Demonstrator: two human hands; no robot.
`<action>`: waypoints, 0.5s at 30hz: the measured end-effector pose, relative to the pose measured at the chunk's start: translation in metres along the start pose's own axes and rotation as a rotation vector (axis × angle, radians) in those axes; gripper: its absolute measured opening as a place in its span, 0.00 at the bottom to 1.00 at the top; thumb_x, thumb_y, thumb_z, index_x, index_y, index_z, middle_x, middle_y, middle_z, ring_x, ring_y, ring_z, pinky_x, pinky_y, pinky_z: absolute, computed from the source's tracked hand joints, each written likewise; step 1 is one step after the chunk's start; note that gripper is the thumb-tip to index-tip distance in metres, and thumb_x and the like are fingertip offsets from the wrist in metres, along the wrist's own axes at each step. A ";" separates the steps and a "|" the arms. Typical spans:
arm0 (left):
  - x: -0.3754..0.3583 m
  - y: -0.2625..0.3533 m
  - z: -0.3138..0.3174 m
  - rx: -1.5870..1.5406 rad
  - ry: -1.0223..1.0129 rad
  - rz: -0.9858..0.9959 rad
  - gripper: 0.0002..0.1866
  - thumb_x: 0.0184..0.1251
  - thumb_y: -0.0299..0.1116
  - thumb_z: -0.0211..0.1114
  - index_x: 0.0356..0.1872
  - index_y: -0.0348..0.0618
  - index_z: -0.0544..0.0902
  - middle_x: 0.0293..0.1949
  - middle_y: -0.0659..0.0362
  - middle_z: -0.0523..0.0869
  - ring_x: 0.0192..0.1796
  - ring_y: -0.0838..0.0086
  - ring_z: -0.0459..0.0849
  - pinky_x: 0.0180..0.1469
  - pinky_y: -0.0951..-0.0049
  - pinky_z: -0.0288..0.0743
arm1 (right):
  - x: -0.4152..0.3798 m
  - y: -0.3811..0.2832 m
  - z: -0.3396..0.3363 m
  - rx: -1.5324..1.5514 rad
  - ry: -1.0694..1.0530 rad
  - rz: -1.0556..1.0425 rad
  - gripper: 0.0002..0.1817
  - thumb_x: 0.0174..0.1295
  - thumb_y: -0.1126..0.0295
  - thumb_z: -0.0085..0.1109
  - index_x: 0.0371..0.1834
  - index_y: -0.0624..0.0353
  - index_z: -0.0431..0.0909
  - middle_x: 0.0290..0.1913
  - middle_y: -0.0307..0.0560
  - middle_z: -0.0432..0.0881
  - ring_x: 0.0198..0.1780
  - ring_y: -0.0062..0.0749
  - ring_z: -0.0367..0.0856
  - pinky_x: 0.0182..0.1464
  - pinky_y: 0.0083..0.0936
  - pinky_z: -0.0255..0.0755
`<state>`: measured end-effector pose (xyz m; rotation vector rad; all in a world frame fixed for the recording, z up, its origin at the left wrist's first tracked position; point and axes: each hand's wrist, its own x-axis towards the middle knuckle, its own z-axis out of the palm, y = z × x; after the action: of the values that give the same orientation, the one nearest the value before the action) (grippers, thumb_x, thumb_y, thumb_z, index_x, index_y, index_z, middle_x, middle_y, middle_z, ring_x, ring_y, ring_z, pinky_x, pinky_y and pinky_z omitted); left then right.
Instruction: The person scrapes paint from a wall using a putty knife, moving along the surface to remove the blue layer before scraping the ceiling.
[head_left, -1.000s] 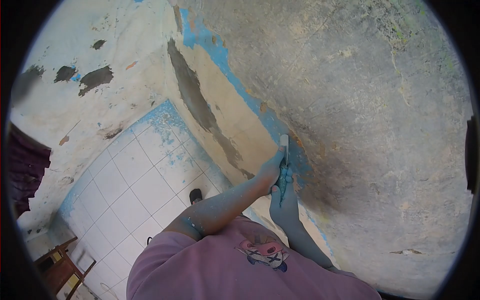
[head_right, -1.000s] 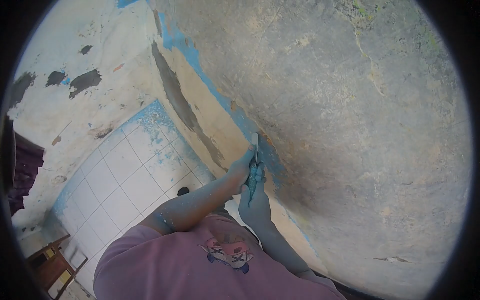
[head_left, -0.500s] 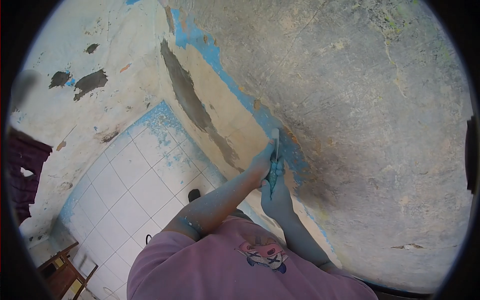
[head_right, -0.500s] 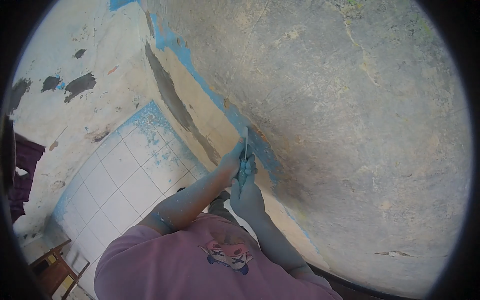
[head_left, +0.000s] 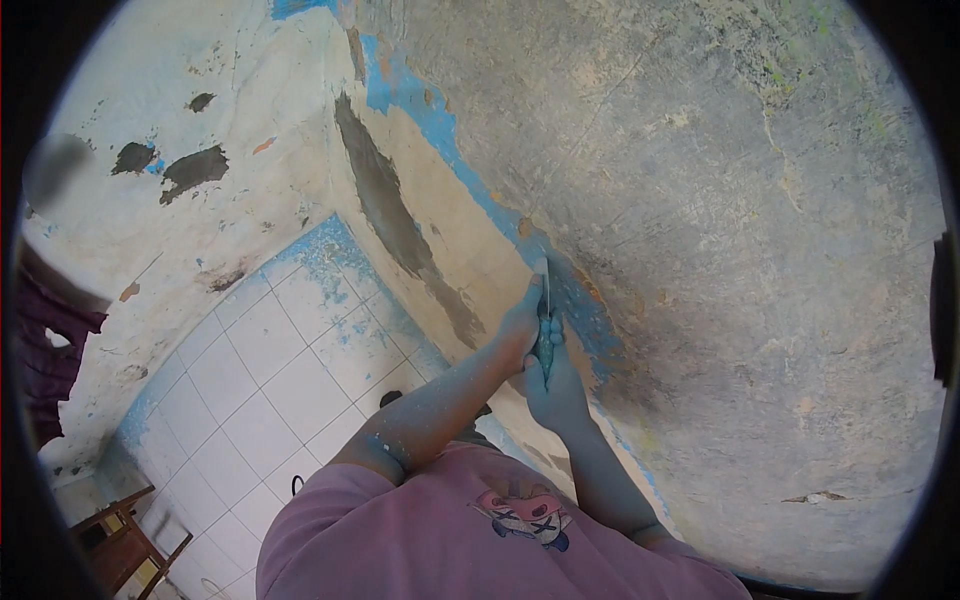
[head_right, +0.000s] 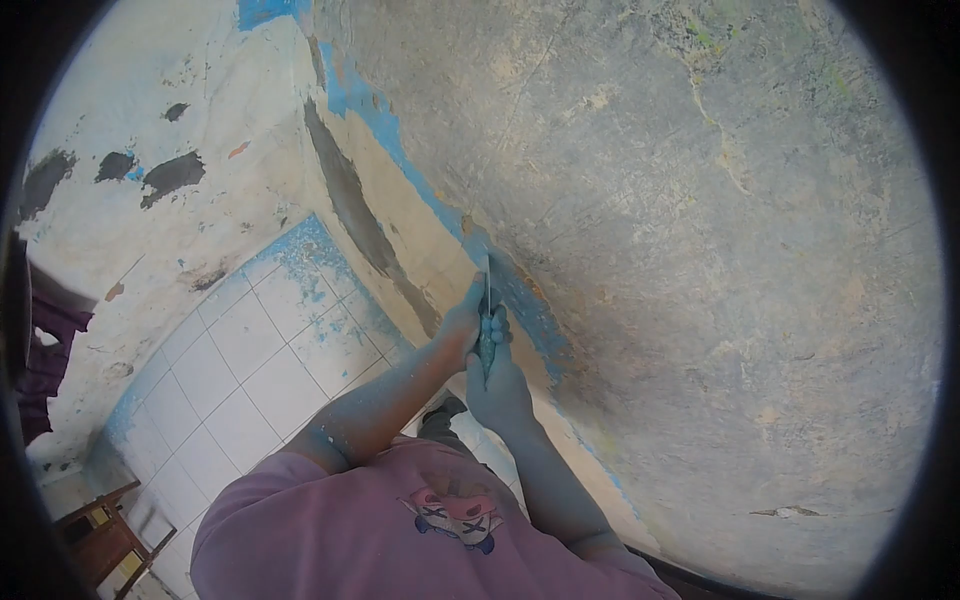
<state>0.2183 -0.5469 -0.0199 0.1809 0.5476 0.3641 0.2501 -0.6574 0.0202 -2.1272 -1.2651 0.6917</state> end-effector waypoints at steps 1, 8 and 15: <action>-0.001 0.007 0.003 -0.030 0.011 0.032 0.24 0.66 0.59 0.49 0.24 0.49 0.69 0.16 0.62 0.69 0.17 0.74 0.68 0.24 0.73 0.69 | 0.006 -0.002 -0.001 0.021 -0.023 0.003 0.27 0.64 0.69 0.45 0.64 0.70 0.53 0.48 0.65 0.75 0.46 0.52 0.77 0.47 0.34 0.69; -0.007 0.013 0.008 0.122 0.063 0.040 0.25 0.65 0.61 0.49 0.28 0.47 0.72 0.18 0.62 0.72 0.18 0.75 0.72 0.25 0.74 0.71 | 0.001 -0.013 0.004 -0.012 0.058 -0.072 0.26 0.64 0.65 0.45 0.62 0.67 0.56 0.43 0.67 0.77 0.45 0.59 0.77 0.45 0.40 0.70; -0.004 0.021 0.010 0.171 0.064 0.091 0.28 0.65 0.62 0.48 0.30 0.44 0.74 0.18 0.61 0.73 0.19 0.74 0.73 0.26 0.74 0.71 | 0.011 -0.011 0.001 0.019 0.022 -0.089 0.24 0.64 0.68 0.43 0.62 0.67 0.56 0.48 0.67 0.75 0.49 0.58 0.76 0.49 0.38 0.69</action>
<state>0.2144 -0.5304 -0.0039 0.3604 0.6356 0.4125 0.2474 -0.6433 0.0251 -2.0441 -1.3281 0.6382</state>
